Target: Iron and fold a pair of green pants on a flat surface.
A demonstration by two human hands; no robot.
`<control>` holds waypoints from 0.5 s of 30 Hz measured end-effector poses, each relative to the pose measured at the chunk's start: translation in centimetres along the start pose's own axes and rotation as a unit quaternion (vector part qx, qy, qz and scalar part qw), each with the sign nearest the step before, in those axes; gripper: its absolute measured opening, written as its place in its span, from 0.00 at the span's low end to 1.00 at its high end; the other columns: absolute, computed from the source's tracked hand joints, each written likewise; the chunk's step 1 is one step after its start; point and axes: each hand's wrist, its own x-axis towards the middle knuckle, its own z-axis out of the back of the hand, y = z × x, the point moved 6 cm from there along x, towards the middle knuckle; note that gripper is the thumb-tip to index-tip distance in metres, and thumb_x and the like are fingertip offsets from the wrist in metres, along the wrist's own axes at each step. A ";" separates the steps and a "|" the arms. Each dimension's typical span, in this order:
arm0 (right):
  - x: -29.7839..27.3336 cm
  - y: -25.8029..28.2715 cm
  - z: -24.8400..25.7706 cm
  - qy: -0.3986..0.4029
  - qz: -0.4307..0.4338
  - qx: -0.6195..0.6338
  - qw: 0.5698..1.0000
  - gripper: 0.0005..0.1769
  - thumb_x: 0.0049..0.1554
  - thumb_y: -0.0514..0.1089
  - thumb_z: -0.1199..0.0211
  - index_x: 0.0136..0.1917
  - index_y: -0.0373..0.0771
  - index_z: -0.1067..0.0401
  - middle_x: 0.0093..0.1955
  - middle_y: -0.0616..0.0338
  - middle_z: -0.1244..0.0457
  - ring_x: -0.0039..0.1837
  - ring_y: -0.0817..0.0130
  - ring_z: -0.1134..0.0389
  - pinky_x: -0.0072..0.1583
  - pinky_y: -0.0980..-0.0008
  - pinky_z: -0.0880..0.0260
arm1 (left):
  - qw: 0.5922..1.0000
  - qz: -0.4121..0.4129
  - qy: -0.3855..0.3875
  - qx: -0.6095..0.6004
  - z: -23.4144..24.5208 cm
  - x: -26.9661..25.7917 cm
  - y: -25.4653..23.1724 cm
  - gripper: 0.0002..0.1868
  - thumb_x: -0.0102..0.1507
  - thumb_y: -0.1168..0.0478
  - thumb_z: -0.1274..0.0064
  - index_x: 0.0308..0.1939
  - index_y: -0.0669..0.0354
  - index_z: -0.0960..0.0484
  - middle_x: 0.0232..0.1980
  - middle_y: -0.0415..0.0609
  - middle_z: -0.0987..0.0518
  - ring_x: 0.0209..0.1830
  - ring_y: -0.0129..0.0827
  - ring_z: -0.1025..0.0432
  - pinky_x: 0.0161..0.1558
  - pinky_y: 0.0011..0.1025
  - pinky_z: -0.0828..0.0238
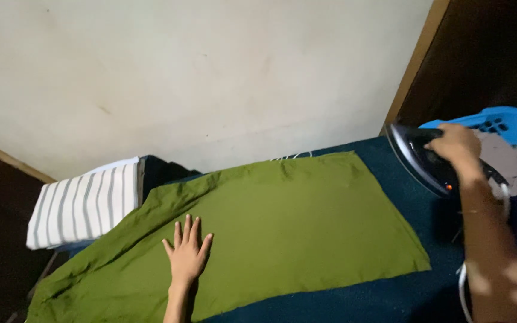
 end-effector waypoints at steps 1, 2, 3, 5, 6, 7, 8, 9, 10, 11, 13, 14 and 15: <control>0.7 -1.9 0.9 -0.025 0.005 0.083 0.996 0.20 0.49 0.41 0.25 0.56 0.41 0.19 0.49 0.47 0.28 0.49 0.53 0.27 0.51 0.52 0.28 | 1.000 -0.003 0.003 0.008 -0.3 0.0 0.0 0.38 0.65 0.33 0.61 0.77 0.38 0.42 0.83 0.41 0.52 0.82 0.45 0.61 0.71 0.70 0.74; 1.1 -3.0 0.8 -0.027 0.003 0.083 0.996 0.20 0.49 0.41 0.25 0.56 0.41 0.19 0.49 0.47 0.28 0.49 0.53 0.27 0.51 0.52 0.28 | 1.000 -0.005 0.002 0.007 -0.1 0.1 -0.2 0.38 0.65 0.33 0.61 0.77 0.38 0.42 0.83 0.41 0.52 0.82 0.45 0.61 0.71 0.70 0.74; 1.4 -4.2 0.9 -0.053 0.009 0.231 0.971 0.19 0.48 0.34 0.29 0.54 0.38 0.22 0.48 0.50 0.30 0.49 0.57 0.29 0.50 0.56 0.28 | 1.000 0.004 0.002 0.006 0.0 0.1 -0.2 0.38 0.65 0.33 0.61 0.76 0.38 0.42 0.83 0.39 0.51 0.83 0.44 0.60 0.72 0.69 0.73; 2.4 -5.8 0.0 -0.082 0.016 0.373 0.924 0.18 0.48 0.26 0.32 0.53 0.35 0.24 0.48 0.54 0.33 0.49 0.61 0.31 0.49 0.60 0.29 | 1.000 0.012 0.000 0.003 0.0 0.2 -0.3 0.38 0.64 0.32 0.62 0.76 0.37 0.41 0.83 0.38 0.51 0.83 0.43 0.60 0.72 0.69 0.73; 3.1 -6.0 -1.0 -0.088 0.016 0.491 0.866 0.18 0.48 0.23 0.36 0.51 0.35 0.26 0.46 0.58 0.35 0.48 0.65 0.34 0.49 0.64 0.28 | 1.000 0.019 0.002 0.009 0.0 0.1 -0.3 0.38 0.64 0.33 0.60 0.76 0.38 0.40 0.83 0.39 0.51 0.83 0.43 0.60 0.72 0.69 0.73; 3.8 -6.2 -2.2 -0.093 0.016 0.601 0.794 0.18 0.48 0.19 0.39 0.49 0.34 0.27 0.45 0.63 0.38 0.48 0.70 0.36 0.48 0.67 0.27 | 1.000 0.026 0.004 0.014 -0.1 0.1 -0.2 0.38 0.64 0.33 0.59 0.76 0.39 0.40 0.83 0.39 0.50 0.83 0.43 0.60 0.72 0.69 0.73; 4.3 -6.1 -3.6 -0.090 0.016 0.601 0.794 0.18 0.48 0.19 0.39 0.49 0.34 0.27 0.45 0.63 0.38 0.48 0.70 0.36 0.48 0.67 0.27 | 0.999 0.029 0.005 0.015 0.2 0.1 -0.2 0.38 0.64 0.33 0.59 0.76 0.39 0.40 0.83 0.39 0.50 0.83 0.43 0.60 0.72 0.69 0.73; 4.8 -5.9 -5.1 -0.080 0.030 0.669 0.738 0.20 0.48 0.18 0.40 0.50 0.35 0.28 0.44 0.64 0.39 0.47 0.71 0.37 0.49 0.68 0.27 | 1.000 0.029 -0.007 -0.010 0.5 0.1 -0.3 0.38 0.63 0.34 0.57 0.74 0.42 0.38 0.82 0.42 0.49 0.83 0.43 0.59 0.73 0.68 0.72; 5.3 -5.3 -6.7 -0.067 0.043 0.732 0.676 0.22 0.48 0.17 0.41 0.51 0.36 0.29 0.43 0.64 0.41 0.47 0.72 0.39 0.49 0.68 0.27 | 0.999 0.031 -0.020 -0.034 1.0 -0.2 -0.1 0.38 0.62 0.35 0.55 0.73 0.44 0.36 0.82 0.44 0.47 0.83 0.42 0.58 0.73 0.68 0.72; 4.5 -4.7 -7.3 -0.061 0.043 0.733 0.676 0.22 0.48 0.17 0.41 0.51 0.36 0.29 0.43 0.64 0.41 0.47 0.72 0.39 0.49 0.68 0.27 | 0.999 0.036 -0.019 -0.032 1.1 -0.3 0.3 0.38 0.62 0.35 0.55 0.73 0.44 0.36 0.82 0.44 0.47 0.83 0.42 0.58 0.73 0.68 0.72; 3.5 -2.6 -8.1 -0.027 0.056 0.781 0.621 0.24 0.49 0.16 0.42 0.54 0.35 0.29 0.44 0.65 0.41 0.48 0.73 0.39 0.53 0.69 0.27 | 0.989 0.006 -0.078 -0.123 2.3 -0.3 0.8 0.32 0.64 0.42 0.50 0.68 0.53 0.30 0.80 0.51 0.43 0.82 0.46 0.54 0.74 0.68 0.72; 3.3 -2.8 -9.0 -0.021 0.060 0.783 0.619 0.24 0.49 0.16 0.42 0.54 0.35 0.29 0.44 0.65 0.41 0.48 0.73 0.39 0.53 0.69 0.27 | 0.989 0.012 -0.081 -0.121 2.7 0.0 2.0 0.32 0.64 0.42 0.50 0.68 0.53 0.30 0.80 0.51 0.43 0.82 0.46 0.54 0.74 0.68 0.72; 3.1 -2.9 -9.8 -0.018 0.066 0.784 0.616 0.24 0.49 0.17 0.41 0.55 0.36 0.29 0.45 0.65 0.41 0.49 0.73 0.39 0.55 0.69 0.28 | 0.987 0.004 -0.114 -0.111 3.5 0.1 3.1 0.29 0.64 0.46 0.47 0.65 0.54 0.27 0.79 0.53 0.40 0.81 0.48 0.51 0.74 0.66 0.69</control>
